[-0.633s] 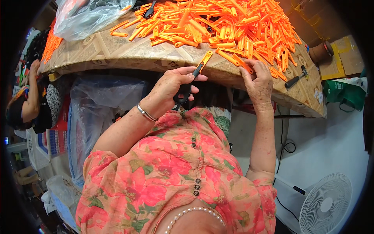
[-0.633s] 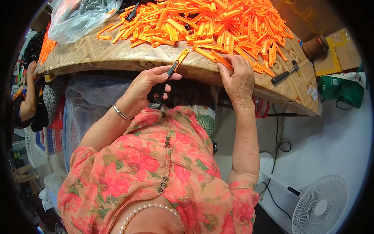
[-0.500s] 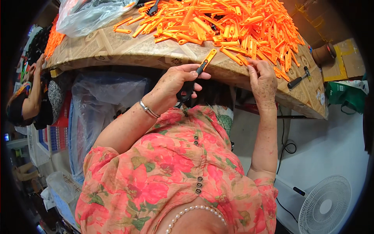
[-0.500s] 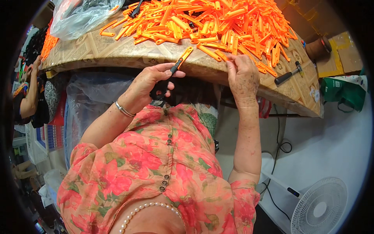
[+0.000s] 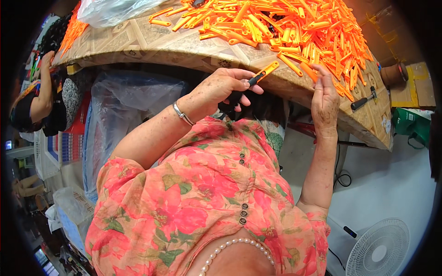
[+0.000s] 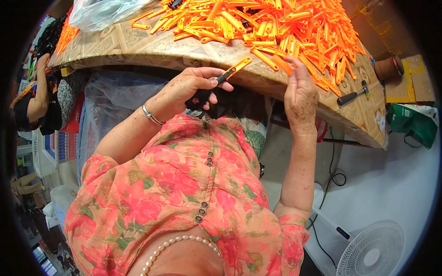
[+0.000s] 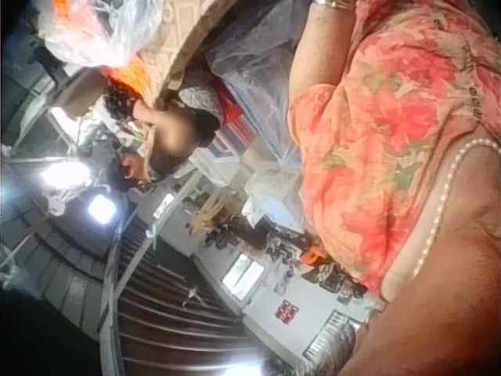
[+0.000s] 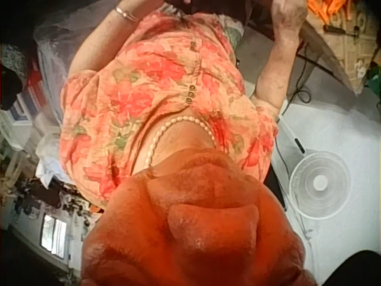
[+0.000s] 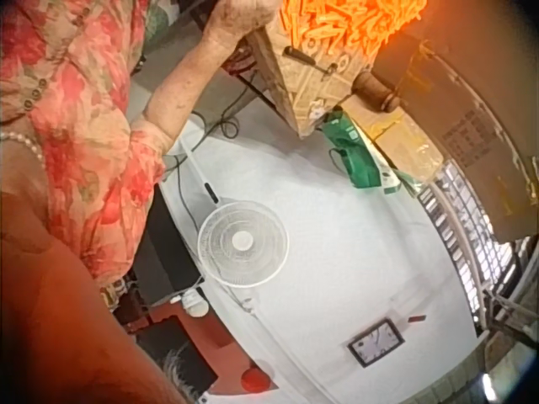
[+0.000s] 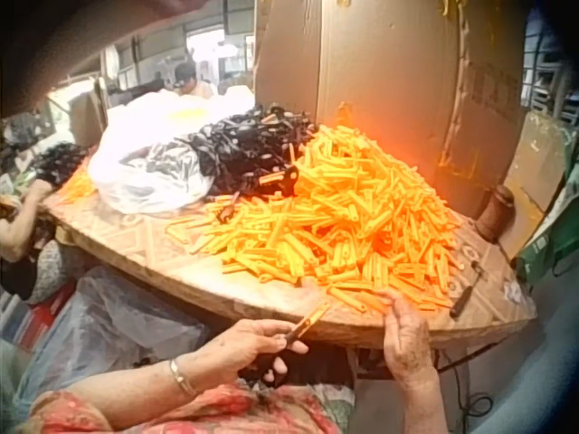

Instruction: The person assembles small orange plastic tubes with black plastic components. They insert the orange tubes into the black parts and use a hammer to tap them into place. The person handles the items one at a time, repeatedly picking up parts from a pile on the table and assembling them.

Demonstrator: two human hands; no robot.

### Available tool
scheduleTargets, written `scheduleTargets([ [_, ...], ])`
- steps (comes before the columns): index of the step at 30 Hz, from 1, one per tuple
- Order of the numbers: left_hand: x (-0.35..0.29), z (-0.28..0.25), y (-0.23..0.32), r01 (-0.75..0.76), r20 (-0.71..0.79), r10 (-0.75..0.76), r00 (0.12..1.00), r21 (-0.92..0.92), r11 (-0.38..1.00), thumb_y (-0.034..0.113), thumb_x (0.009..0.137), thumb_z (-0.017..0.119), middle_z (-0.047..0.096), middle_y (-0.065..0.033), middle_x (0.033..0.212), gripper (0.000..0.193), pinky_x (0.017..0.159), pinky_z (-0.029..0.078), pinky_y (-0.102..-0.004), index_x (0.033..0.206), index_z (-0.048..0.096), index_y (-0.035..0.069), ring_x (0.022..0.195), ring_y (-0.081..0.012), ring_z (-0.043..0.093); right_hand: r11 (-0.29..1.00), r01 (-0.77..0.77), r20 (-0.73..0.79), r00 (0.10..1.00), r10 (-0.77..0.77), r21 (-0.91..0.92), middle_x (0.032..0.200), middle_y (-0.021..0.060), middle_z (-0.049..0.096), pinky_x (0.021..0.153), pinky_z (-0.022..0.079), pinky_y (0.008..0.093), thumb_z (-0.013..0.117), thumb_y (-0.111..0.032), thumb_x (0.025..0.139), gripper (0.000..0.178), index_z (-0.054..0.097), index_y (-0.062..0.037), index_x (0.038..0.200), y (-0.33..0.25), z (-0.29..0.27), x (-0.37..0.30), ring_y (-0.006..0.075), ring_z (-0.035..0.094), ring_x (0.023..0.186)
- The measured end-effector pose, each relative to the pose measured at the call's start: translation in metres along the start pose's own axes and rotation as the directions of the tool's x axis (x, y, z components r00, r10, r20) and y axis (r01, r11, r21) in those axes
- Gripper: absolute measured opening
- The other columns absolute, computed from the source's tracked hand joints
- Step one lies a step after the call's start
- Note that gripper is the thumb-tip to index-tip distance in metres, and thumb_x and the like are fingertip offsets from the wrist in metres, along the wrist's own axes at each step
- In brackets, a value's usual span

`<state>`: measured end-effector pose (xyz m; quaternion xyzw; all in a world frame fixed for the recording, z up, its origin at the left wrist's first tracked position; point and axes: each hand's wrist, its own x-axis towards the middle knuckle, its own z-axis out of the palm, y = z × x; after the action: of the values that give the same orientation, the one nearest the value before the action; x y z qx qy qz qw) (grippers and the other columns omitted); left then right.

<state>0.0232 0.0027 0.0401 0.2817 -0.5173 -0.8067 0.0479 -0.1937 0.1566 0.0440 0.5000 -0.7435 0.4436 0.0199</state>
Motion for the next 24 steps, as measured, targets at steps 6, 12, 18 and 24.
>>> scheduleTargets([
  [6,-0.003,0.009,-0.001,-0.002,0.136,-0.021,0.991,0.162,0.987,0.009,0.096,0.050,0.071,-0.0079,0.107,0.037,0.054,0.049,-0.0200,0.132,0.051,0.002,0.066,-0.0060,0.062,0.983,0.171,0.274,0.944,-0.185,0.072,0.084,0.0070,0.061,0.074,0.048,0.0338,0.064,-0.009,0.089,0.019,0.069,-0.0112,0.107,-0.032,0.007,-0.019,0.0240,0.060,0.081],
  [12,-0.001,0.010,-0.012,0.007,0.202,-0.035,0.979,0.138,0.990,0.007,0.094,0.051,0.070,-0.0114,0.106,0.037,0.058,0.049,-0.0197,0.131,0.051,-0.002,0.064,-0.0089,0.062,0.957,0.289,0.309,0.913,-0.267,-0.025,0.079,0.0043,0.057,0.068,0.048,0.0349,0.072,-0.015,0.082,0.022,0.073,-0.0157,0.103,-0.027,0.006,-0.024,0.0230,0.058,0.077],
  [18,0.001,0.014,-0.011,-0.046,0.292,-0.012,0.956,0.192,0.980,0.002,0.095,0.048,0.070,-0.0133,0.105,0.035,0.063,0.052,-0.0220,0.129,0.051,-0.004,0.064,-0.0104,0.062,0.942,0.335,0.302,0.899,-0.316,-0.011,0.081,0.0037,0.059,0.068,0.048,0.0338,0.073,-0.017,0.080,0.023,0.074,-0.0174,0.103,-0.022,0.005,-0.028,0.0225,0.058,0.077],
  [24,-0.004,0.018,-0.008,-0.097,0.309,0.005,0.951,0.281,0.955,-0.001,0.094,0.049,0.069,-0.0096,0.102,0.034,0.066,0.054,-0.0236,0.129,0.053,-0.003,0.068,-0.0083,0.061,0.932,0.359,0.230,0.912,-0.338,-0.055,0.082,0.0033,0.058,0.067,0.048,0.0333,0.073,-0.016,0.079,0.026,0.074,-0.0186,0.105,-0.022,0.004,-0.041,0.0219,0.057,0.077],
])
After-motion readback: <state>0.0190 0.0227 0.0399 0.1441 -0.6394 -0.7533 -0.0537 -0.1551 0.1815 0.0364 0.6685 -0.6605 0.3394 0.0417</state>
